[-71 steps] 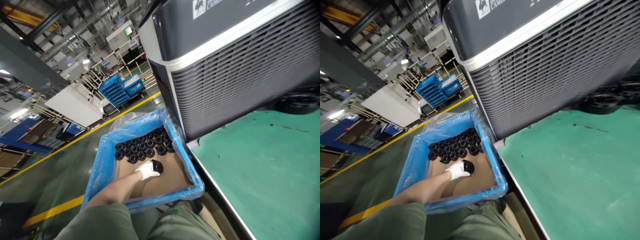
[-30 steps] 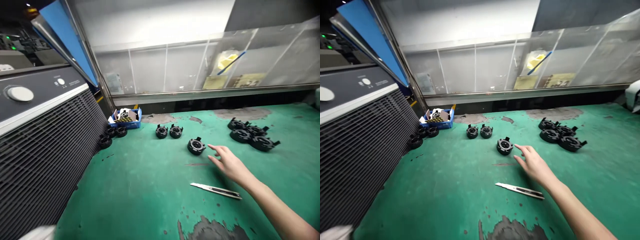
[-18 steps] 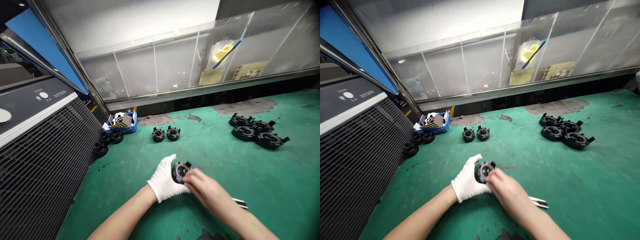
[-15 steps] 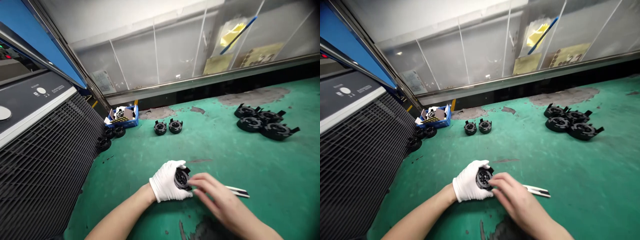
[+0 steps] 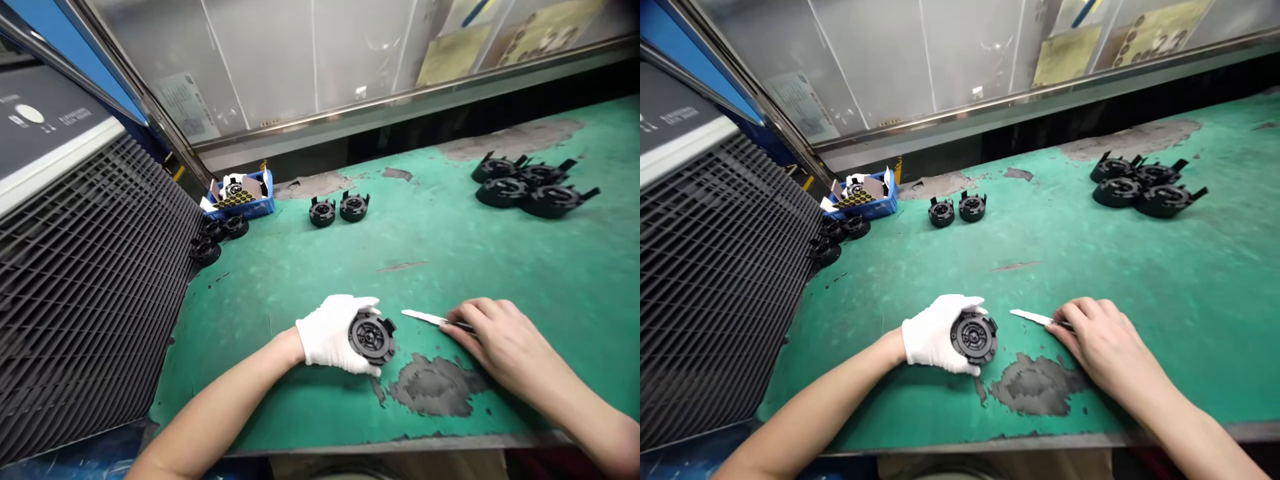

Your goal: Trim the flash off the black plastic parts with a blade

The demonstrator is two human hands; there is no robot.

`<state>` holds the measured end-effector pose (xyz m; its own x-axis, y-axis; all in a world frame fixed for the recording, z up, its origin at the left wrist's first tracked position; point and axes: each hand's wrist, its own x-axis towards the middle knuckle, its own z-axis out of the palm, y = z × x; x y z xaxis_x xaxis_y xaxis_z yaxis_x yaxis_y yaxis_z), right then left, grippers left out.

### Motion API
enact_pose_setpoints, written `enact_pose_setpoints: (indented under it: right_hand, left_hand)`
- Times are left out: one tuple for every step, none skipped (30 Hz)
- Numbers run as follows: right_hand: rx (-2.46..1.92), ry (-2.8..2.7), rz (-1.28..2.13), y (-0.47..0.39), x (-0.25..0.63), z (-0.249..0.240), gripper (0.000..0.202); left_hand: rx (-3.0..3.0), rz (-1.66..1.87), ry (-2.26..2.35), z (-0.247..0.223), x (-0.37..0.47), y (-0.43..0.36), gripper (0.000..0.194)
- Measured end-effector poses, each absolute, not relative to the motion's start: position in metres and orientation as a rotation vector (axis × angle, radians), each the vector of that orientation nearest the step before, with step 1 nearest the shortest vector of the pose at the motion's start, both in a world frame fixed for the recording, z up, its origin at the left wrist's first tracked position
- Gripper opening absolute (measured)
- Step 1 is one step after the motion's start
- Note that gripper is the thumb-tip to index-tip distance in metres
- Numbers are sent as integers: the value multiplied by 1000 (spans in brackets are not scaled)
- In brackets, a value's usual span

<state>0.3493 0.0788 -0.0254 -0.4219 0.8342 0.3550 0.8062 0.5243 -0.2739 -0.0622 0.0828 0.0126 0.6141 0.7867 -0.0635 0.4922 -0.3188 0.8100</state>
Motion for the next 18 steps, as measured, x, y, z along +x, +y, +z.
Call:
enact_pose_setpoints:
  right_hand:
    - [-1367, -2317, 85, 73, 349, -26, 66]
    - [-1390, -2308, 89, 64, 348, -25, 66]
    - [-1406, -2293, 99, 54, 346, -24, 66]
    - [-1416, -2278, 116, 42, 342, -22, 63]
    - [-1421, -2261, 133, 28, 337, -19, 58]
    - [-1418, -2246, 160, 14, 330, -15, 50]
    - [-1414, -2242, 190, -1, 321, -10, 40]
    - [-1389, -2233, 210, -14, 310, -4, 33]
    - [-1339, -2242, 277, -26, 299, 2, 34]
    - [-1267, -2276, 339, -36, 287, 9, 36]
    - [-1218, -2284, 334, -42, 275, 16, 33]
    - [-1200, -2290, 295, -46, 264, 22, 31]
    - [-1177, -2300, 245, -47, 255, 28, 29]
    - [-1167, -2309, 191, -46, 247, 33, 28]
    - [-1160, -2320, 141, -44, 241, 37, 27]
    - [-1151, -2335, 98, -40, 237, 40, 26]
    - [-1145, -2349, 60, -36, 234, 42, 26]
    - [-1139, -2363, 24, -32, 232, 44, 26]
  left_hand:
    - [2013, 405, 968, 16, -68, 77, 135]
    - [2035, 382, 952, 18, -73, 72, 132]
    - [2047, 368, 959, 19, -78, 67, 130]
    - [2050, 361, 981, 19, -82, 62, 130]
    - [2049, 356, 1009, 19, -83, 59, 130]
    - [2046, 355, 1037, 19, -82, 57, 128]
    - [2047, 357, 1061, 18, -80, 56, 123]
    - [2053, 359, 1077, 18, -76, 55, 114]
    - [2061, 362, 1081, 18, -72, 55, 103]
    - [2068, 368, 1077, 18, -68, 55, 94]
    - [2072, 379, 1069, 19, -64, 54, 87]
    - [2073, 388, 1056, 20, -62, 54, 82]
    - [2074, 395, 1045, 22, -61, 54, 80]
    - [2075, 402, 1040, 23, -61, 53, 79]
    - [2078, 406, 1039, 23, -61, 53, 78]
    - [2080, 408, 1039, 24, -62, 53, 79]
    - [2081, 410, 1039, 24, -62, 52, 79]
    - [2080, 414, 1037, 25, -62, 52, 80]
